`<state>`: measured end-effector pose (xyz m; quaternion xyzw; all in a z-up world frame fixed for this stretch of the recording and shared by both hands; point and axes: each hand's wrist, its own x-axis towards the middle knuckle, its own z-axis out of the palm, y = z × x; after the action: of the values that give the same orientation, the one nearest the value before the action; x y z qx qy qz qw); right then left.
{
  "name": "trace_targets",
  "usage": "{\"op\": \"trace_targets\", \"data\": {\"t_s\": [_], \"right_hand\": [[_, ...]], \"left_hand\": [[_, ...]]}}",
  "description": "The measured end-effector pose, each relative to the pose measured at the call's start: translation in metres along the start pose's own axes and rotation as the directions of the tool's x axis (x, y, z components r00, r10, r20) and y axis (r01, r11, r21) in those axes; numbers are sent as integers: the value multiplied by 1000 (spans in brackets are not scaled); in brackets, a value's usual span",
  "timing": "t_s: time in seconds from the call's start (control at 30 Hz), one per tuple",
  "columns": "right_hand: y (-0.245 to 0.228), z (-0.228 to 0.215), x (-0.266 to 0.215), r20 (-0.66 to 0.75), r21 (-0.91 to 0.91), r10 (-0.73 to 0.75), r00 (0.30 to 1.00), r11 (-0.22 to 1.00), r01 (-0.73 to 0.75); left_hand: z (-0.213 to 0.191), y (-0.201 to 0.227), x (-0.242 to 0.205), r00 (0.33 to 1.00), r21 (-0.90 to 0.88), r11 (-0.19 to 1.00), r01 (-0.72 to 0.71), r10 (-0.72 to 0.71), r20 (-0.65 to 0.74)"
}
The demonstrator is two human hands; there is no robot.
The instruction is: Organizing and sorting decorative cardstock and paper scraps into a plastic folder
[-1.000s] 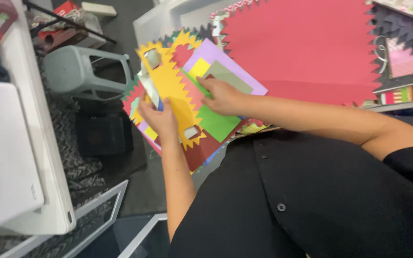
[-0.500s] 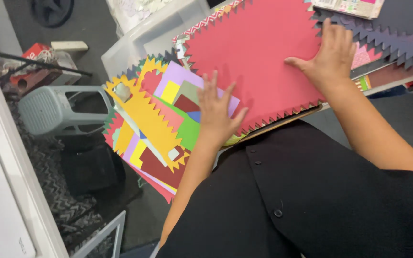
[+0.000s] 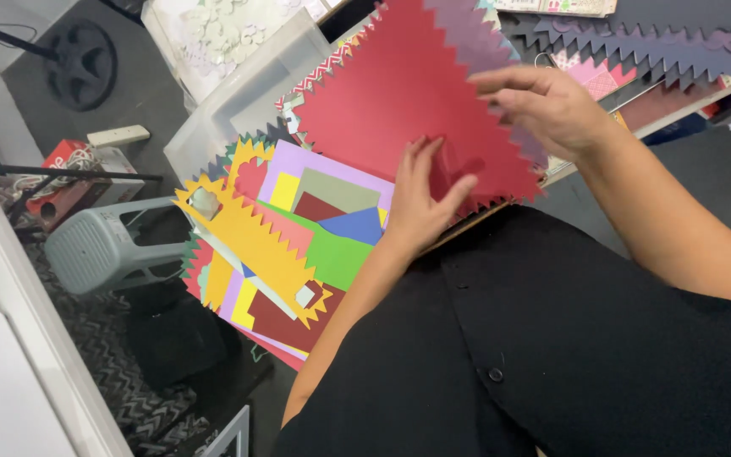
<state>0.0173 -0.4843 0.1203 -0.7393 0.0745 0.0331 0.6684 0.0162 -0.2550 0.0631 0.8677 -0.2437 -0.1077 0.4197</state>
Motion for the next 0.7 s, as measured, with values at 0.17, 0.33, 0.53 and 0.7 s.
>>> {"op": "trace_targets", "data": {"t_s": [0.17,0.33,0.53,0.7], "right_hand": [[-4,51,-34,282,155,-130,950,984,88],[-5,71,-33,264,79,-203,943,979,188],[-17,73,-28,265,60,-127,956,991,115],[-18,75,-25,235,124,-98,967,990,71]], "left_hand": [[-6,-21,17,978,-764,626,160,-206,36],[-50,-5,3,978,-815,558,154,-205,44],[-50,-22,4,987,-890,435,133,-140,79],[-48,-40,9,996,-856,513,64,-86,23]]}}
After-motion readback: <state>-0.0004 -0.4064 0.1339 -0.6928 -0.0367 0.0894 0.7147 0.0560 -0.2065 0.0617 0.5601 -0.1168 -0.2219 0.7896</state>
